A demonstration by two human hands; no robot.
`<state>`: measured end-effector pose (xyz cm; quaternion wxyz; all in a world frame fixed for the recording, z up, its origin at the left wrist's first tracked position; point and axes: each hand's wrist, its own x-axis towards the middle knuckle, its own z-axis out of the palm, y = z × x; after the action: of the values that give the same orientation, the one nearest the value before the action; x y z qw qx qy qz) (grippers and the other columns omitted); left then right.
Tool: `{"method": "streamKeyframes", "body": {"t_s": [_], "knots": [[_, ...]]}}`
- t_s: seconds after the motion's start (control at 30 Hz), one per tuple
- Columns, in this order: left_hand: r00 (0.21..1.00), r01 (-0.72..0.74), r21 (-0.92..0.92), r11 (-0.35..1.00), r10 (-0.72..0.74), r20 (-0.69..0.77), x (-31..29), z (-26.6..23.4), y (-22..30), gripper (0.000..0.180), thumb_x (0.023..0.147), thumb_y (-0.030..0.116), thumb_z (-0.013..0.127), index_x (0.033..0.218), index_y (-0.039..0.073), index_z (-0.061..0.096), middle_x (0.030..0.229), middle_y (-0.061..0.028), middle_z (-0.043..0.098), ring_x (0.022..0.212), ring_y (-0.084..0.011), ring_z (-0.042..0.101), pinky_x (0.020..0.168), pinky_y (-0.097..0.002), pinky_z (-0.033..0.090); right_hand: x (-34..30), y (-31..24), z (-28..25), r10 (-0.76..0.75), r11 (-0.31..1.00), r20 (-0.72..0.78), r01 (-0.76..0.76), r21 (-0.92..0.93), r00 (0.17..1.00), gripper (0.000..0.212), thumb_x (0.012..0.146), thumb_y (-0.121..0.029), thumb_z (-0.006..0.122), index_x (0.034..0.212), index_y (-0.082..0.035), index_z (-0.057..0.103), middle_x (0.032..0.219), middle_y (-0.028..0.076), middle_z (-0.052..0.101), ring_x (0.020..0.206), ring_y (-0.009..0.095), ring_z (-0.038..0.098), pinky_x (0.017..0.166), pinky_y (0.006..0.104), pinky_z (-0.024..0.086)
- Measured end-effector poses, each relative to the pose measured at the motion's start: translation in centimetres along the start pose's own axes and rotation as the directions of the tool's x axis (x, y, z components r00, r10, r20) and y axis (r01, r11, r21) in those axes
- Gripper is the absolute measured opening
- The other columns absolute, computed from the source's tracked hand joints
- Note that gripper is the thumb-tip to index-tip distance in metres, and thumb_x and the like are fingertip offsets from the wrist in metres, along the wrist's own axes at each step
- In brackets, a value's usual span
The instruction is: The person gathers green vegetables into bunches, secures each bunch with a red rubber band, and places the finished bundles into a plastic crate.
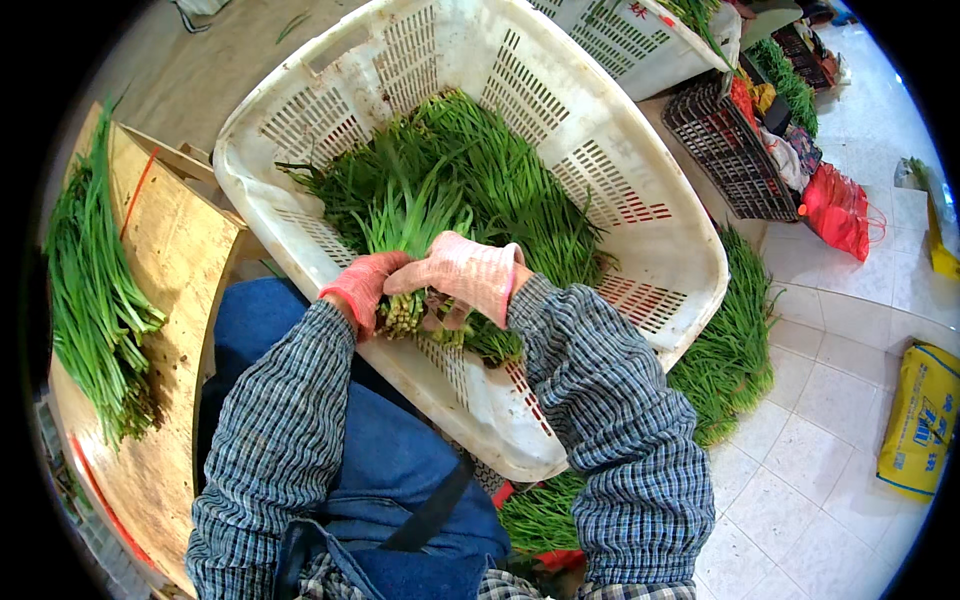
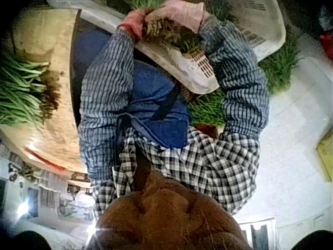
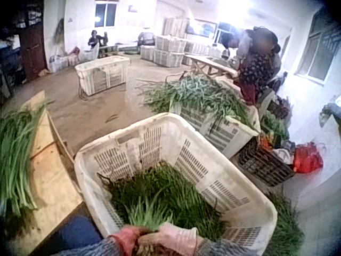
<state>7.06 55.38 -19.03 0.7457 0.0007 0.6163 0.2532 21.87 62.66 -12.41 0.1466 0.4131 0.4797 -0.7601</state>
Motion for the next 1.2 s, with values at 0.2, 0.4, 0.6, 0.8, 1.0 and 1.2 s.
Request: {"method": "streamKeyframes", "body": {"t_s": [0.2, 0.4, 0.6, 0.8, 1.0, 1.2], "knots": [[0.974, -0.057, 0.7, 0.712, 0.193, -0.117, 0.0, 0.9, 0.3, 0.046, 0.068, 0.02, 0.074, 0.105, -0.002, 0.059, 0.101, -0.0122, 0.065, 0.089, -0.0212, 0.062, 0.079, -0.0314, 0.049, -1.6, 3.0, -1.3, -0.286, 0.874, -0.128, 0.204, -0.442, 0.949, 0.04, 0.084, -0.033, 0.058, 0.112, -0.004, 0.061, 0.089, 0.009, 0.064, 0.062, 0.014, 0.059, 0.05, 0.0259, 0.049], [0.971, 0.031, 0.331, 0.943, 0.051, -0.234, -0.8, 2.5, 0.8, 0.059, 0.069, 0.02, 0.074, 0.114, -0.01, 0.05, 0.115, -0.0203, 0.057, 0.099, -0.0278, 0.057, 0.084, -0.0377, 0.046, 0.1, 16.0, -7.0, -0.29, 0.902, -0.642, -0.021, -0.431, 0.71, 0.073, 0.08, -0.048, 0.057, 0.132, 0.0, 0.038, 0.113, 0.015, 0.055, 0.103, 0.027, 0.055, 0.078, 0.0374, 0.048], [0.974, -0.032, 0.446, 0.895, 0.128, -0.187, 0.6, 1.3, 0.0, 0.056, 0.067, 0.016, 0.074, 0.111, -0.012, 0.051, 0.111, -0.0214, 0.058, 0.098, -0.0285, 0.057, 0.083, -0.0382, 0.047, 3.5, 15.7, 1.0, 0.158, 0.827, -0.49, 0.156, 0.54, 0.858, 0.084, 0.08, -0.068, 0.047, 0.138, -0.008, 0.033, 0.135, 0.012, 0.043, 0.107, 0.029, 0.056, 0.083, 0.0446, 0.05], [0.95, -0.258, 0.429, 0.866, 0.307, -0.048, 4.5, -0.8, -3.7, 0.031, 0.07, 0.016, 0.067, 0.097, 0.001, 0.062, 0.092, -0.0182, 0.065, 0.079, -0.0271, 0.065, 0.07, -0.0347, 0.052, 4.2, 12.0, 4.0, -0.507, 0.829, -0.432, 0.559, -0.01, 0.746, 0.086, 0.072, -0.041, 0.062, 0.141, -0.008, 0.024, 0.136, 0.013, 0.04, 0.119, 0.026, 0.043, 0.099, 0.0387, 0.037], [0.815, -0.471, 0.494, 0.731, 0.575, -0.073, -8.0, 3.1, -3.5, 0.061, 0.074, 0.023, 0.061, 0.114, -0.016, 0.034, 0.09, -0.0284, 0.062, 0.088, -0.039, 0.062, 0.074, -0.0388, 0.05, -5.3, 4.4, 10.3, -0.235, 0.48, -0.461, 0.514, 0.711, 0.856, 0.072, 0.078, -0.03, 0.062, 0.138, -0.005, 0.031, 0.135, 0.016, 0.041, 0.121, 0.025, 0.045, 0.1, 0.0382, 0.041], [0.461, -0.872, 0.169, 0.46, 0.887, -0.035, -25.6, 3.7, -4.1, 0.067, 0.075, 0.01, 0.056, 0.136, 0.002, 0.028, 0.117, -0.0245, 0.053, 0.111, -0.0316, 0.053, 0.093, -0.0345, 0.041, -13.0, -3.1, 17.3, -0.5, 0.41, -0.651, 0.818, 0.403, 0.571, 0.044, 0.09, -0.027, 0.054, 0.122, 0.002, 0.046, 0.111, 0.012, 0.058, 0.095, 0.02, 0.06, 0.083, 0.0322, 0.05]]}}
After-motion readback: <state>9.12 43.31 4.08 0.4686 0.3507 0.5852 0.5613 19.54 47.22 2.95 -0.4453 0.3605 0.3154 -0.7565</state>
